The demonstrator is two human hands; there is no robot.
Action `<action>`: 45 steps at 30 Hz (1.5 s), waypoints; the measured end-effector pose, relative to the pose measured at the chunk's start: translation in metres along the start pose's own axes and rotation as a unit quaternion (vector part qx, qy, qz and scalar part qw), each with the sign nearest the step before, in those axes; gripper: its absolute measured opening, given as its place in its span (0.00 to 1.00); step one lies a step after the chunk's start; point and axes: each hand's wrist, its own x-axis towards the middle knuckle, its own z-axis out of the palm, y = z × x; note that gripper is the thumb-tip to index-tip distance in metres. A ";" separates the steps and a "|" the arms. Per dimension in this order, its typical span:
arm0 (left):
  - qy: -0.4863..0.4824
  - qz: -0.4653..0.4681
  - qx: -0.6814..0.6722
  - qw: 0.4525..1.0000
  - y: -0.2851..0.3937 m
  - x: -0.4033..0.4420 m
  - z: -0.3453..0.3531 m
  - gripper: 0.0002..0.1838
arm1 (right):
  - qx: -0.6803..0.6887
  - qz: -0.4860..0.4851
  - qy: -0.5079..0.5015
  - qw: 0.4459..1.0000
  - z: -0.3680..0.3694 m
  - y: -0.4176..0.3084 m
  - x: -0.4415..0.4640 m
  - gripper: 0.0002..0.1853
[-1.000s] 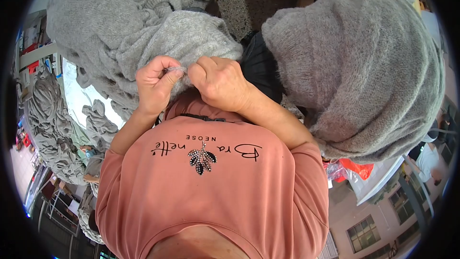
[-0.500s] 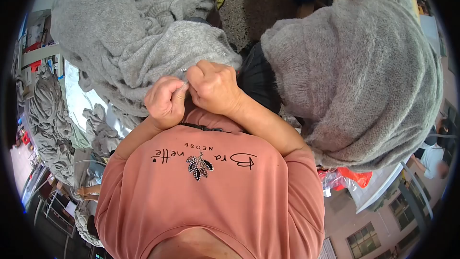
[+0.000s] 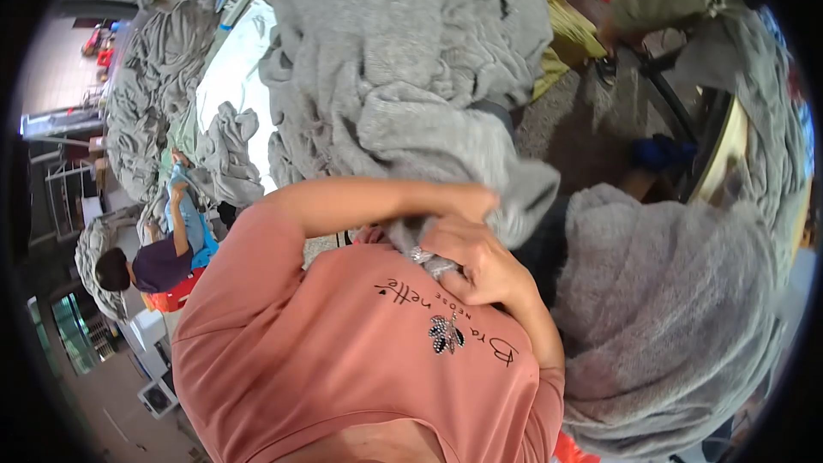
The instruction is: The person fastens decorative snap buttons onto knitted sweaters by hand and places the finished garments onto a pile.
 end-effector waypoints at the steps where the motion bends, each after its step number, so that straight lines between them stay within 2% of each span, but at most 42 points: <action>1: 0.049 0.016 0.002 0.999 -0.002 0.000 0.002 0.20 | -0.025 0.023 0.020 0.999 -0.001 -0.006 -0.002 0.18; 3: 0.140 0.050 0.005 0.989 -0.002 -0.004 0.001 0.17 | -0.050 0.053 0.094 0.993 -0.004 -0.019 -0.010 0.19; 4: 0.205 0.027 -0.118 0.971 0.019 -0.036 -0.033 0.17 | -0.073 0.029 0.148 0.986 -0.007 -0.021 -0.019 0.19; 5: 0.337 0.012 -0.057 0.940 0.011 -0.053 -0.058 0.18 | -0.043 0.020 0.199 0.979 -0.011 -0.018 -0.030 0.18; 6: 0.479 -0.095 0.111 0.865 0.024 -0.086 -0.096 0.17 | -0.012 0.011 0.250 0.968 -0.013 -0.014 -0.039 0.18; 7: 0.403 -0.186 0.134 0.886 0.047 -0.130 -0.163 0.18 | 0.016 0.019 0.265 0.964 -0.011 -0.015 -0.044 0.17; 9: 0.539 -0.187 0.305 0.762 0.045 -0.198 -0.230 0.18 | 0.067 0.037 0.293 0.953 -0.011 -0.018 -0.050 0.16; 10: 0.575 -0.201 0.363 0.705 0.047 -0.239 -0.263 0.18 | 0.049 0.037 0.268 0.962 -0.011 -0.017 -0.049 0.14; 12: 0.602 -0.251 0.415 0.634 0.046 -0.302 -0.305 0.18 | 0.025 0.053 0.224 0.973 -0.007 -0.018 -0.046 0.13; 13: 0.603 -0.280 0.421 0.617 0.039 -0.322 -0.314 0.18 | 0.015 0.036 0.204 0.978 -0.006 -0.016 -0.042 0.14; 15: 0.588 -0.308 0.400 0.633 0.012 -0.334 -0.314 0.18 | -0.007 0.042 0.177 0.983 -0.006 -0.017 -0.039 0.14; 16: 0.575 -0.308 0.379 0.656 -0.008 -0.325 -0.304 0.18 | -0.009 0.061 0.175 0.983 -0.008 -0.020 -0.037 0.14; 18: 0.540 -0.295 0.325 0.719 -0.056 -0.284 -0.278 0.18 | 0.070 0.083 0.207 0.972 -0.003 -0.022 -0.039 0.11; 20: 0.507 -0.275 0.280 0.768 -0.097 -0.237 -0.250 0.18 | -0.024 0.015 0.216 0.976 0.000 -0.014 -0.048 0.10; 21: 0.496 -0.268 0.266 0.782 -0.112 -0.215 -0.243 0.18 | -0.022 0.008 0.230 0.973 0.000 -0.018 -0.051 0.10; 24: 0.496 -0.263 0.261 0.785 -0.121 -0.168 -0.240 0.18 | -0.062 -0.023 0.271 0.960 0.001 -0.017 -0.065 0.08; 27: 0.509 -0.240 0.261 0.784 -0.087 -0.145 -0.247 0.19 | -0.054 -0.002 0.331 0.942 -0.001 -0.029 -0.085 0.07; 29: 0.486 -0.194 0.257 0.813 -0.054 -0.123 -0.239 0.19 | -0.023 -0.003 0.371 0.928 0.002 -0.020 -0.099 0.06; 31: 0.385 -0.141 0.208 0.888 -0.013 -0.095 -0.216 0.19 | -0.043 0.037 0.409 0.911 0.002 -0.006 -0.107 0.06; 33: 0.298 -0.055 0.307 0.902 0.092 -0.052 -0.177 0.19 | -0.052 0.075 0.432 0.897 0.006 0.007 -0.111 0.06; 34: 0.295 0.093 0.317 0.897 0.153 -0.035 -0.144 0.18 | -0.065 0.096 0.433 0.894 0.006 0.012 -0.110 0.06; 35: 0.249 0.266 0.417 0.833 0.204 -0.021 -0.114 0.18 | -0.103 0.134 0.395 0.903 0.007 0.014 -0.110 0.08; 36: 0.176 0.394 0.457 0.778 0.252 -0.010 -0.080 0.20 | -0.037 0.111 0.476 0.872 0.017 0.002 -0.110 0.07; 37: 0.063 0.535 0.428 0.726 0.282 0.005 -0.047 0.22 | 0.031 0.086 0.552 0.829 0.033 -0.014 -0.111 0.07; 38: 0.064 0.613 0.484 0.621 0.296 0.012 -0.010 0.20 | 0.098 0.058 0.621 0.775 0.049 -0.032 -0.110 0.06; 40: 0.000 0.659 0.509 0.554 0.326 0.027 0.040 0.18 | 0.032 0.084 0.591 0.801 0.054 -0.018 -0.110 0.06; 41: 0.020 0.660 0.521 0.541 0.336 0.046 0.054 0.17 | -0.101 0.137 0.480 0.861 0.041 0.024 -0.110 0.06; 42: 0.042 0.661 0.532 0.527 0.344 0.061 0.066 0.16 | -0.229 0.190 0.351 0.888 0.033 0.046 -0.112 0.06; 43: -0.038 0.598 0.594 0.536 0.358 0.068 0.065 0.18 | -0.208 0.234 0.337 0.888 0.034 0.024 -0.121 0.05; 45: -0.001 0.616 0.431 0.660 0.377 0.071 0.047 0.11 | -0.203 0.227 0.364 0.880 0.040 0.017 -0.132 0.05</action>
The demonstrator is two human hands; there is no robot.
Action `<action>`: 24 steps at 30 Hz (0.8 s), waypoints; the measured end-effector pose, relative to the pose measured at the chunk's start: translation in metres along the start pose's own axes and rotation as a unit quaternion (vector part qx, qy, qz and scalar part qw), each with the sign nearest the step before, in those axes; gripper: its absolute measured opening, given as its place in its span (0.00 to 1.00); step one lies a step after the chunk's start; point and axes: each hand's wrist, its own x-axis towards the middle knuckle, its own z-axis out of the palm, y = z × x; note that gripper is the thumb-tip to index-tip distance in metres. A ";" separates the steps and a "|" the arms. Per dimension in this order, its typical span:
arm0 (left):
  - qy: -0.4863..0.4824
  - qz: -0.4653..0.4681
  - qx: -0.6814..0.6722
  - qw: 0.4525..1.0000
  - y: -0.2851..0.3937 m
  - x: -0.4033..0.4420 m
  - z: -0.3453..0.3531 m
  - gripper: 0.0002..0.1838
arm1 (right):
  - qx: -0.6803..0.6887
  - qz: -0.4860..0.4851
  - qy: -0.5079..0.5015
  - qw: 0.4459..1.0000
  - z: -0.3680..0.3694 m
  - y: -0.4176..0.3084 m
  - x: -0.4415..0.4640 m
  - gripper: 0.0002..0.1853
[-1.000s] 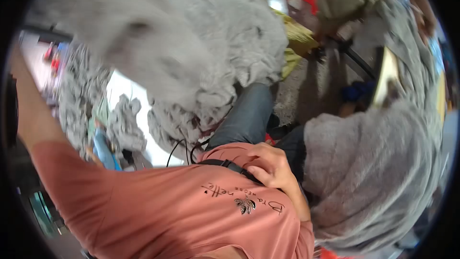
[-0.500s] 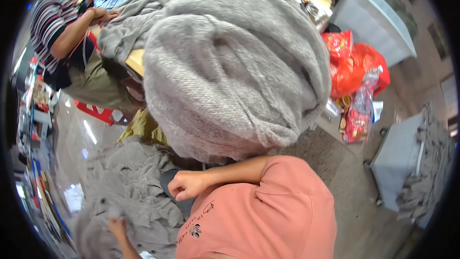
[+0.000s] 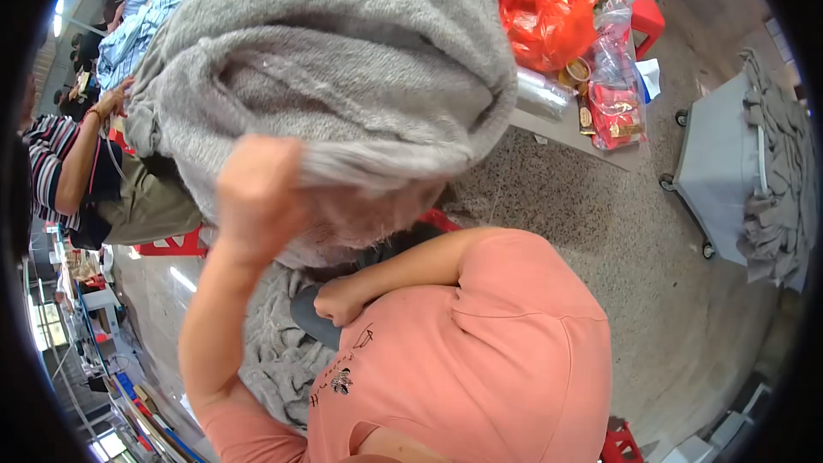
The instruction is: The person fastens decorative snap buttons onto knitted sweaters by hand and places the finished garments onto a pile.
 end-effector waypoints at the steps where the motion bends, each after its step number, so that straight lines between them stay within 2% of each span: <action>1: 0.198 0.010 -0.027 0.980 -0.021 -0.001 -0.009 0.10 | 0.005 0.000 0.010 1.000 -0.003 0.000 -0.004 0.05; 3: 0.335 -0.115 -0.008 0.935 -0.060 -0.029 -0.064 0.10 | 0.012 -0.010 0.024 1.000 -0.011 0.000 -0.008 0.06; 5: 0.373 -0.225 0.028 0.900 -0.081 -0.085 -0.116 0.09 | 0.005 -0.009 0.026 1.000 -0.020 -0.005 -0.008 0.07; 8: 0.318 -0.342 0.048 0.883 -0.049 -0.178 -0.144 0.08 | 0.027 -0.018 0.092 0.995 -0.017 0.002 0.004 0.09; 12: 0.192 -0.474 0.008 0.859 0.030 -0.257 -0.129 0.08 | 0.105 -0.066 0.183 0.975 -0.031 -0.013 0.017 0.17; 15: 0.135 -0.501 -0.037 0.854 0.071 -0.275 -0.127 0.08 | 0.180 -0.155 0.178 0.955 -0.057 -0.053 0.027 0.30; 17: 0.111 -0.494 -0.059 0.860 0.091 -0.279 -0.128 0.09 | 0.132 -0.298 0.211 0.922 -0.055 -0.061 0.058 0.38; 18: 0.093 -0.484 -0.077 0.867 0.099 -0.279 -0.127 0.09 | 0.214 -0.294 0.120 0.924 -0.053 -0.070 0.070 0.43; 20: 0.064 -0.459 -0.103 0.880 0.112 -0.277 -0.129 0.10 | 0.404 -0.254 0.037 0.878 -0.039 -0.096 0.090 0.47; 21: 0.051 -0.445 -0.112 0.887 0.116 -0.277 -0.129 0.10 | 0.492 -0.222 -0.001 0.842 -0.030 -0.104 0.101 0.49; 23: 0.015 -0.413 -0.136 0.900 0.126 -0.275 -0.134 0.11 | 0.692 -0.126 -0.023 0.711 -0.014 -0.108 0.130 0.48; 24: -0.005 -0.397 -0.150 0.905 0.130 -0.274 -0.137 0.12 | 0.709 -0.123 -0.081 0.690 -0.007 -0.113 0.138 0.45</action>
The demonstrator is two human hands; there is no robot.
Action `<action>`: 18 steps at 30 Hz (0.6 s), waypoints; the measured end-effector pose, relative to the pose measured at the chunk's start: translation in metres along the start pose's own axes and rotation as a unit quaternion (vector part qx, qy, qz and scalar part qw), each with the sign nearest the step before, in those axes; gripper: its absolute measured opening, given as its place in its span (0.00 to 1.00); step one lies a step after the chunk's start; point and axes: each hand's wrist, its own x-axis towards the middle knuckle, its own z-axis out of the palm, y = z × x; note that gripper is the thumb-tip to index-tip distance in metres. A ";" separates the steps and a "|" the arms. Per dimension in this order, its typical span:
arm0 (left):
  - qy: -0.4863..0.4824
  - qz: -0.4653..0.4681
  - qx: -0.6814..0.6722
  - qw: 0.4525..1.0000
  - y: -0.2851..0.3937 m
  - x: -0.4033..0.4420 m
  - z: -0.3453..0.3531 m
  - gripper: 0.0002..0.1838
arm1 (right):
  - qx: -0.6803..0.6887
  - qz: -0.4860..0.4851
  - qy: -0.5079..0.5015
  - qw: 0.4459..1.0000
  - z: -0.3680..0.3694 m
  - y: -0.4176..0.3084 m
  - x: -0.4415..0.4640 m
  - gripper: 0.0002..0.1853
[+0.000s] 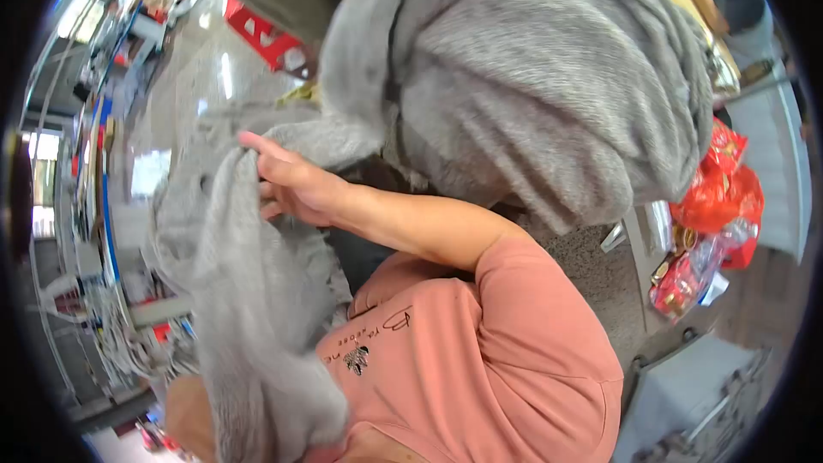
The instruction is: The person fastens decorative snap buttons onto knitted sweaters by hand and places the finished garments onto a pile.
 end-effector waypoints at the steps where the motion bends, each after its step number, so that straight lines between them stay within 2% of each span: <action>1: -0.025 0.015 -0.003 1.000 0.003 -0.002 -0.002 0.12 | 0.033 0.037 -0.039 0.998 0.004 0.008 0.007 0.42; 2: -0.052 0.032 -0.010 0.998 0.006 -0.004 -0.005 0.12 | -0.033 0.120 -0.059 0.990 0.012 0.020 0.002 0.39; 4: -0.076 0.081 -0.048 0.993 0.005 -0.008 -0.013 0.13 | -0.111 0.162 -0.114 0.974 0.042 0.035 -0.012 0.30; 5: -0.049 0.109 -0.097 0.988 0.000 -0.012 -0.015 0.14 | -0.190 0.097 -0.166 0.963 0.036 0.037 -0.012 0.26; 6: 0.153 0.183 -0.170 0.956 -0.014 -0.021 -0.003 0.14 | -0.261 0.026 -0.216 0.940 0.026 0.035 -0.013 0.21; 7: 0.320 0.128 -0.238 0.908 -0.020 -0.037 0.005 0.11 | -0.167 0.139 -0.200 0.956 0.024 0.020 -0.020 0.19; 8: 0.315 0.054 -0.183 0.930 -0.030 -0.030 0.006 0.13 | -0.102 0.168 -0.205 0.959 0.030 0.011 -0.025 0.15; 9: 0.300 -0.019 -0.125 0.946 -0.041 -0.024 0.007 0.17 | -0.039 0.198 -0.208 0.957 0.036 0.001 -0.030 0.11; 10: 0.163 -0.036 -0.082 0.982 -0.067 -0.010 0.003 0.19 | -0.027 0.279 -0.200 0.939 0.043 -0.010 -0.035 0.08; 11: 0.075 -0.015 -0.141 0.987 -0.086 -0.001 0.032 0.23 | -0.018 0.355 -0.191 0.915 0.046 -0.018 -0.038 0.06; 14: -0.062 0.065 -0.224 0.970 -0.092 0.026 0.113 0.23 | -0.148 0.139 -0.303 0.931 0.049 -0.011 -0.041 0.08; 15: -0.146 -0.044 -0.349 0.925 -0.093 0.024 0.136 0.21 | -0.181 0.249 -0.209 0.928 0.047 -0.028 -0.046 0.05; 17: -0.179 -0.186 -0.413 0.873 -0.120 0.006 0.199 0.18 | -0.206 0.175 -0.077 0.959 0.024 -0.034 -0.052 0.04; 18: -0.134 -0.221 -0.361 0.896 -0.148 -0.014 0.234 0.17 | -0.252 0.172 -0.007 0.952 -0.002 -0.039 -0.054 0.03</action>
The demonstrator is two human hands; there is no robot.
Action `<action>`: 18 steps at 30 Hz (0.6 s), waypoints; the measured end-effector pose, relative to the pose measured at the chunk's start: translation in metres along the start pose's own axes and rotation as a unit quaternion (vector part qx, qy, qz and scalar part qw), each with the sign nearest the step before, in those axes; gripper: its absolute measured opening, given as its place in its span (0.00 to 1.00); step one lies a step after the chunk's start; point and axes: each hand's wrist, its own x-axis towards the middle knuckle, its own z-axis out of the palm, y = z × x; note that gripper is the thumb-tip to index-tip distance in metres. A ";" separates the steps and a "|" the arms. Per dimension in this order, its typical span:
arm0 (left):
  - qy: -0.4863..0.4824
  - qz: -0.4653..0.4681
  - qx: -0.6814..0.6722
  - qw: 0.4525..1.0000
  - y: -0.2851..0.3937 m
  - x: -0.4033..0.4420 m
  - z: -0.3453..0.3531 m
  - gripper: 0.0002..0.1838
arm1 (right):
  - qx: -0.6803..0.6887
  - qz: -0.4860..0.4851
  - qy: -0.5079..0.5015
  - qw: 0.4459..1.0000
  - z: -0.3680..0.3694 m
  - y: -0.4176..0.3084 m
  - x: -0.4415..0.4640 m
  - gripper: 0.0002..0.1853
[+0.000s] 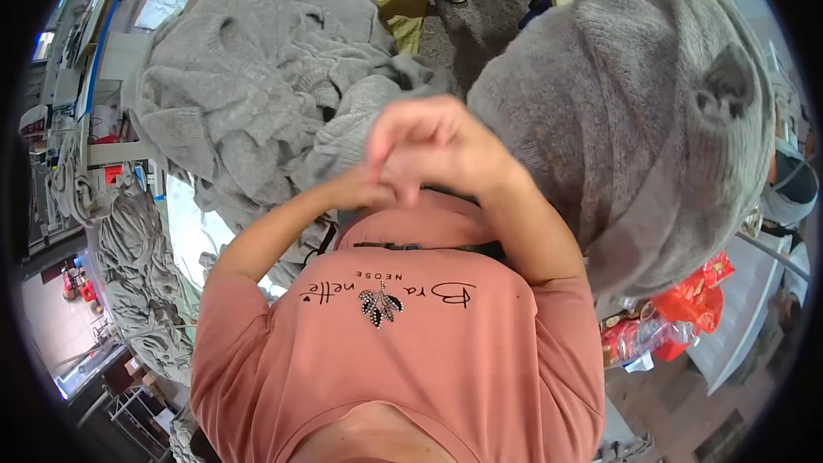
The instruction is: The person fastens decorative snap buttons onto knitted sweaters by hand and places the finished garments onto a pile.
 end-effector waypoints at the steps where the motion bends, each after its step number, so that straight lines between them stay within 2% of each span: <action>1: 0.166 -0.118 -0.110 0.973 -0.032 -0.005 0.007 0.15 | -0.031 0.016 0.078 0.996 -0.029 0.018 -0.003 0.03; 2: 0.250 -0.200 -0.173 0.931 -0.064 -0.011 0.008 0.14 | -0.123 0.071 0.185 0.972 -0.061 0.048 -0.003 0.04; 3: 0.350 -0.196 -0.052 0.914 -0.071 -0.014 0.009 0.13 | -0.212 0.124 0.289 0.925 -0.087 0.083 -0.007 0.07; 4: 0.443 -0.185 0.070 0.875 -0.074 -0.014 0.009 0.13 | -0.168 0.193 0.305 0.917 -0.099 0.113 -0.016 0.09; 5: 0.463 -0.190 0.077 0.863 -0.072 -0.010 0.007 0.13 | -0.123 0.261 0.316 0.904 -0.106 0.135 -0.023 0.12; 7: 0.507 -0.201 0.091 0.833 -0.064 -0.002 -0.004 0.14 | -0.079 0.329 0.292 0.895 -0.105 0.160 -0.023 0.18; 10: 0.395 -0.341 -0.051 0.852 -0.057 0.004 -0.031 0.15 | -0.096 0.343 0.258 0.898 -0.104 0.174 -0.010 0.21; 12: 0.402 -0.227 -0.024 0.887 -0.057 0.002 -0.029 0.15 | -0.095 0.333 0.237 0.908 -0.103 0.171 -0.001 0.24; 13: 0.403 -0.170 -0.010 0.899 -0.042 0.000 -0.028 0.15 | -0.014 0.336 0.219 0.916 -0.102 0.167 0.003 0.26; 15: 0.329 -0.086 0.039 0.940 0.013 -0.004 -0.002 0.13 | 0.149 0.338 0.181 0.912 -0.100 0.156 0.010 0.29; 16: 0.259 -0.042 0.094 0.960 0.024 -0.004 0.013 0.10 | 0.210 0.336 0.177 0.901 -0.090 0.156 0.017 0.34; 17: 0.187 0.003 0.149 0.971 0.031 -0.004 0.019 0.08 | 0.224 0.332 0.192 0.896 -0.081 0.157 0.024 0.28; 18: 0.171 0.018 0.161 0.972 0.035 -0.005 0.013 0.07 | 0.127 0.293 0.235 0.918 -0.077 0.172 0.029 0.22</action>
